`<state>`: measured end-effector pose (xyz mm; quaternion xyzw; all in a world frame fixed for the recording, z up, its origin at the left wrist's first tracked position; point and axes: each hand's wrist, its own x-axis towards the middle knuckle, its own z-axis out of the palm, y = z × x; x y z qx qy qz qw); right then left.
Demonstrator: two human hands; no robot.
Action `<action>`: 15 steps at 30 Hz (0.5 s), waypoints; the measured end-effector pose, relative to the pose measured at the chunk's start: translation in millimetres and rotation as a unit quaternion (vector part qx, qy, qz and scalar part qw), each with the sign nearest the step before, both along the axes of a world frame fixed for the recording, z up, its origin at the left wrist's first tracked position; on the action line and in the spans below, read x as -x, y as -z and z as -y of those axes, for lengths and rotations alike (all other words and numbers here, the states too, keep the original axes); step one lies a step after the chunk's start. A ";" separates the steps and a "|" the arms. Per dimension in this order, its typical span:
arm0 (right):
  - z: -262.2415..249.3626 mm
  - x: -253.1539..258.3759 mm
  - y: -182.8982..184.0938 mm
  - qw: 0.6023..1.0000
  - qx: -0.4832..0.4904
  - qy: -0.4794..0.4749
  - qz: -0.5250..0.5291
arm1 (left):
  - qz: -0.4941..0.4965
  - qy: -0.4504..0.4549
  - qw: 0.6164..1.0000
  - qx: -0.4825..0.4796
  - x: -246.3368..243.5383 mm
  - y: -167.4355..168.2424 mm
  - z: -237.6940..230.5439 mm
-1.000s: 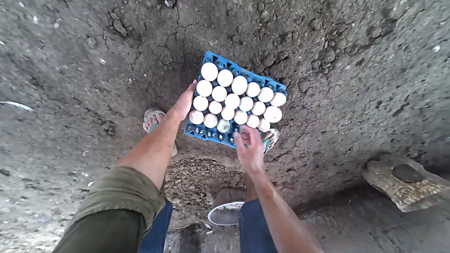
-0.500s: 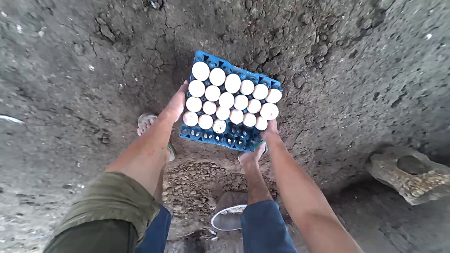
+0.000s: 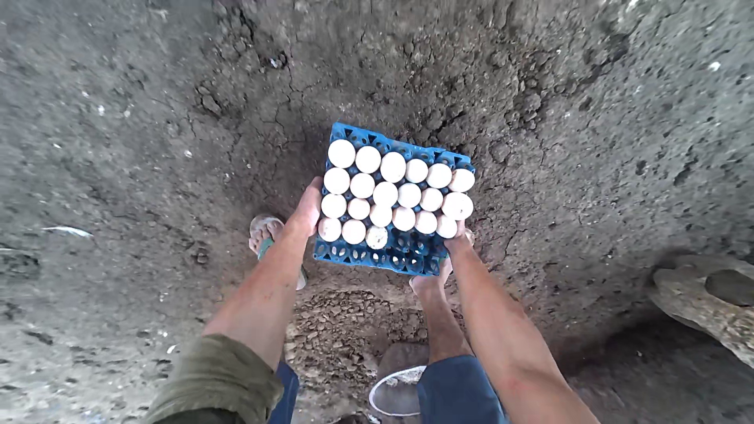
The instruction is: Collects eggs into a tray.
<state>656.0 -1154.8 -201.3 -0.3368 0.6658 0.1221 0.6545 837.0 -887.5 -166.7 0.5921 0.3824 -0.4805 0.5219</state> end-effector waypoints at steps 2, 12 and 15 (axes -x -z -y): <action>1.2 17.6 -18.8 0.999 -0.013 0.011 0.033 | -0.003 -0.001 1.000 -0.001 14.2 -21.0 -4.4; 24.9 47.8 -319.1 0.985 -0.018 0.040 0.168 | 0.098 -0.024 0.990 0.095 34.3 -266.9 7.4; 33.4 92.8 -426.7 0.957 -0.096 0.057 0.267 | 0.171 0.064 0.973 0.138 32.6 -346.6 7.2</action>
